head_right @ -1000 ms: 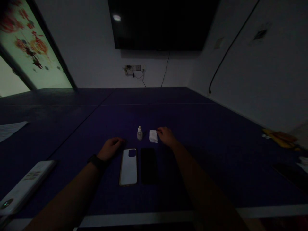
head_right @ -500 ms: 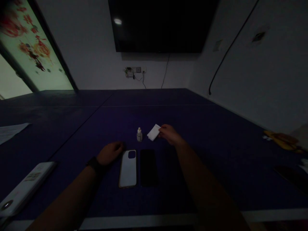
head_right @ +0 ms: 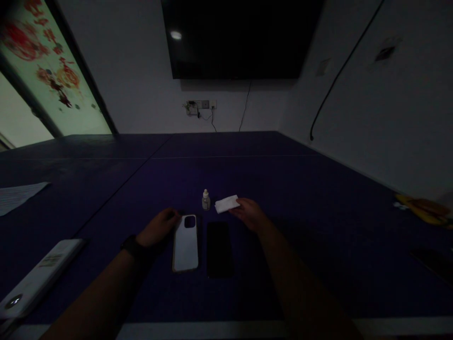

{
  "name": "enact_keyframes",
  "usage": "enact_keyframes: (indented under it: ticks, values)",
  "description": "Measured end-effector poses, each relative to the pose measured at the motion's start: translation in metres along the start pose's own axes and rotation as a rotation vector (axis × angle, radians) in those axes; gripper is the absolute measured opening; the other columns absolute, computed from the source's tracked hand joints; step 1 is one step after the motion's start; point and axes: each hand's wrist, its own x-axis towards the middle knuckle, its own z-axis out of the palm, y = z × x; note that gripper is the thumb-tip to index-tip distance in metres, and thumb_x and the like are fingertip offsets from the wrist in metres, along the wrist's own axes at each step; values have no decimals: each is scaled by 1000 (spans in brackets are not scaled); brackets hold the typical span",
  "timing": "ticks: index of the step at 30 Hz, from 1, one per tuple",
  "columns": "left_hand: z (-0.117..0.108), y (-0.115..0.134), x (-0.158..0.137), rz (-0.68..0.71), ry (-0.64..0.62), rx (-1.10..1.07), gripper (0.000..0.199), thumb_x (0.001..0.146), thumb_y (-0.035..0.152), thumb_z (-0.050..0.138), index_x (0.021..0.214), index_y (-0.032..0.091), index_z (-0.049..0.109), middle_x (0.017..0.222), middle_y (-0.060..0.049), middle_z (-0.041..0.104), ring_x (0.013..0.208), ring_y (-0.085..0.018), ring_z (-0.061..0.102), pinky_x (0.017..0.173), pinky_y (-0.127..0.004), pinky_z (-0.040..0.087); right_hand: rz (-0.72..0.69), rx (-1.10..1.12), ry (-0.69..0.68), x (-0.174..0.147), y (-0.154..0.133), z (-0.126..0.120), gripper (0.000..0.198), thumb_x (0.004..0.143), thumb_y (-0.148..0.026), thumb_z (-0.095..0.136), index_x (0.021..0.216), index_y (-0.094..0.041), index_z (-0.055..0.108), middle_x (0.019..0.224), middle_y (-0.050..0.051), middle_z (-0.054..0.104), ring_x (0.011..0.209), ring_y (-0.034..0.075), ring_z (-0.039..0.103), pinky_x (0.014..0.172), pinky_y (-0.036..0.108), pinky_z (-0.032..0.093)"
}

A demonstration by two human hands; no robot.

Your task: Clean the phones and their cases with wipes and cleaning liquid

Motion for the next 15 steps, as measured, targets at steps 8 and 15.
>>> enact_keyframes:
  ticks: [8,15]
  values:
    - [4,5,-2,-217,-225,-519,37,94,47,52,104,15,66,90,-11,73,70,-16,68,63,-28,54,-11,96,58,11,-3,-4,18,89,-4,53,89,-18,64,86,9,75,80,21,76,79,38,67]
    - [9,10,-7,-462,-373,-925,50,98,59,44,113,17,68,98,-11,74,82,-22,70,81,-37,54,-12,101,96,10,-5,-6,19,88,-4,52,90,-18,64,84,9,75,77,21,76,81,39,67]
